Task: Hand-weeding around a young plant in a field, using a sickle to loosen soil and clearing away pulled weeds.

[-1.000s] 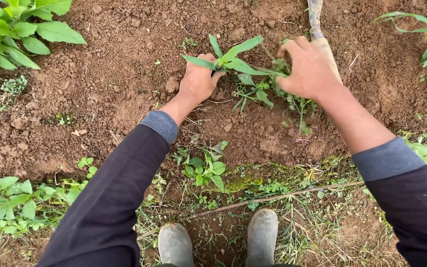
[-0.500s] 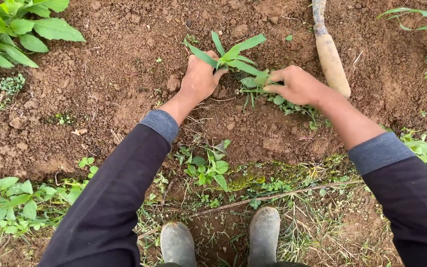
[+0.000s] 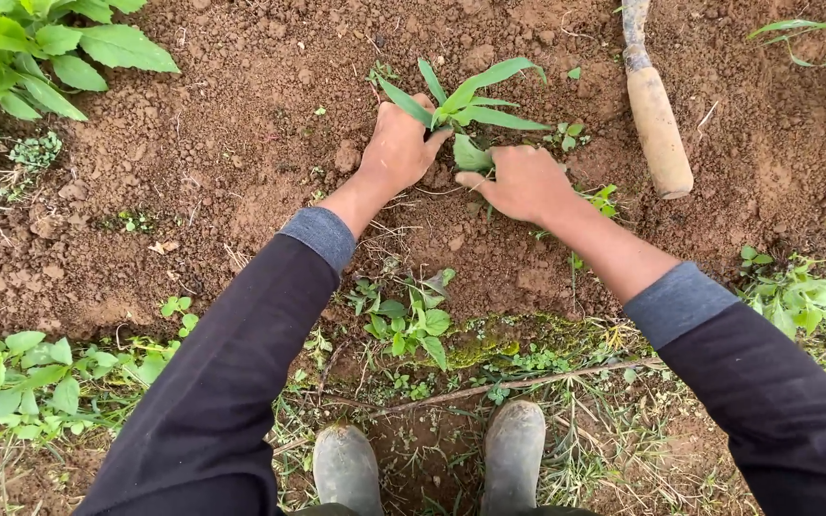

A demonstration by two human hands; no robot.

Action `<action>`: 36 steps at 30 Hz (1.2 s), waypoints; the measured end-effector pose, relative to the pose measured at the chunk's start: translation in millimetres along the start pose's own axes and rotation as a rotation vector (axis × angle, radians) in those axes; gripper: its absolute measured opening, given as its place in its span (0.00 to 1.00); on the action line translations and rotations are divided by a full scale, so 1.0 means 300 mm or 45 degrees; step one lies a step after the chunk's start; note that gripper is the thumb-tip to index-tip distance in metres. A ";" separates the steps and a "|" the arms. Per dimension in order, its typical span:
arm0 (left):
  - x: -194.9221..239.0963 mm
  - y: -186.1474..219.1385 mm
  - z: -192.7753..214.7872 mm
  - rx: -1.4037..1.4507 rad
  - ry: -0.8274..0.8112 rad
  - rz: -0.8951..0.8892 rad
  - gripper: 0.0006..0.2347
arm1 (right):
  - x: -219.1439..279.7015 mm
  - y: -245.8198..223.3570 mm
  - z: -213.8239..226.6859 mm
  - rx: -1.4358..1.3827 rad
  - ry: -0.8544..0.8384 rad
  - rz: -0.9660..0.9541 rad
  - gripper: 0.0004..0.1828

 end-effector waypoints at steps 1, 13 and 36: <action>-0.003 -0.002 -0.003 -0.002 0.001 0.000 0.10 | -0.024 0.024 -0.023 0.000 0.001 0.001 0.33; -0.009 -0.007 -0.019 0.015 -0.047 0.129 0.12 | 0.208 0.044 0.039 -0.265 -0.504 0.111 0.16; 0.018 0.014 0.028 0.288 0.145 -0.116 0.07 | 0.098 0.192 0.172 -0.007 -0.183 -0.127 0.17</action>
Point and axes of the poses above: each hand's wrist, its own x-axis away from the middle knuckle, its own z-axis out of the back of the hand, y = z × x, the point moved 5 cm from there along -x, towards the middle knuckle, and after that the axes turned 10 degrees about -z, right-handed, at the moved point
